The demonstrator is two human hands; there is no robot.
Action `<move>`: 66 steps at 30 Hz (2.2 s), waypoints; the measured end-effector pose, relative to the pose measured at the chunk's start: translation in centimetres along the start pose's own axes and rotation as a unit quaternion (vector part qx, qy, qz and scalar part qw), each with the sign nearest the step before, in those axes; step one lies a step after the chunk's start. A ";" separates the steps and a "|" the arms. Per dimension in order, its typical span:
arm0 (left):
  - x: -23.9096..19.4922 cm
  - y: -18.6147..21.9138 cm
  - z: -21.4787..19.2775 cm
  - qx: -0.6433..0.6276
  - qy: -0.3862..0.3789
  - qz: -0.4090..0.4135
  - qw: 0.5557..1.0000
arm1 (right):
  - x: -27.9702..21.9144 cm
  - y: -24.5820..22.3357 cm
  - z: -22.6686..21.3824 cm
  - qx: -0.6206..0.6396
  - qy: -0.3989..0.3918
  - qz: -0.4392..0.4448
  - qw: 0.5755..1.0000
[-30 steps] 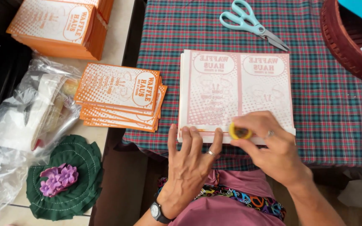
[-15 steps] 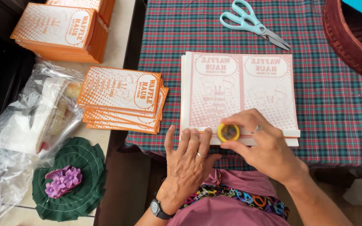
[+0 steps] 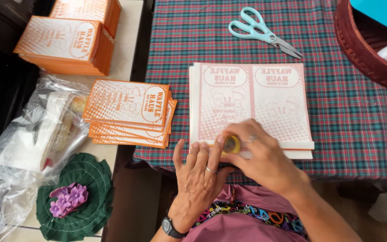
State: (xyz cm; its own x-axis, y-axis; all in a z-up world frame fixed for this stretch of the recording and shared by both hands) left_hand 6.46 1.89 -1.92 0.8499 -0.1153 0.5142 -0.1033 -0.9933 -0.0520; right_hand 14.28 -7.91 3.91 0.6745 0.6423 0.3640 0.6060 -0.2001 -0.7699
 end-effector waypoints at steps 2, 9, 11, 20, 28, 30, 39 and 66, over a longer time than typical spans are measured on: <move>0.2 -0.1 -0.1 -0.002 0.007 -0.001 1.000 | -1.9 1.0 -2.1 -0.021 0.013 0.036 0.999; -0.6 0.5 0.9 -0.013 0.037 0.004 0.999 | 0.0 0.8 0.4 -0.003 0.031 0.001 1.000; 0.0 0.2 0.4 -0.016 0.050 -0.006 0.999 | 1.0 0.4 0.9 -0.003 0.025 -0.009 1.000; 1.6 -0.8 -2.6 -0.051 0.045 -0.043 0.997 | -2.6 -1.7 -0.1 -0.191 0.068 -0.099 0.974; 1.8 2.2 -2.4 -0.104 0.081 -0.073 0.989 | -7.1 -0.9 0.0 -0.279 0.116 -0.076 0.950; 2.2 3.6 -2.5 -0.154 0.118 -0.046 0.980 | -7.2 -0.8 -0.1 -0.289 0.143 -0.091 0.942; 0.6 -4.6 -2.7 -0.126 0.141 -0.093 0.978 | -7.5 0.2 -0.2 -0.280 0.157 -0.110 0.941; 1.2 -8.8 -1.7 -0.125 0.135 -0.170 0.968 | -7.4 0.4 -0.1 -0.273 0.155 -0.098 0.944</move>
State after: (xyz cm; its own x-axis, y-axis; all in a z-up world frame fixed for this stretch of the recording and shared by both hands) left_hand 7.51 10.54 0.66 0.6941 0.2590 0.6717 0.0085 -0.9359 0.3521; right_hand 9.60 -12.81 0.94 0.5667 0.4754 0.6730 0.8019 -0.5060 -0.3178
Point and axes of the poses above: each hand's wrist, its own x-axis towards the middle knuckle, its own z-axis out of the palm, y = z × x, the point moved 8 cm from there along x, towards the middle knuckle, and after that the axes turned 13 degrees about x, right-handed, at the moved point
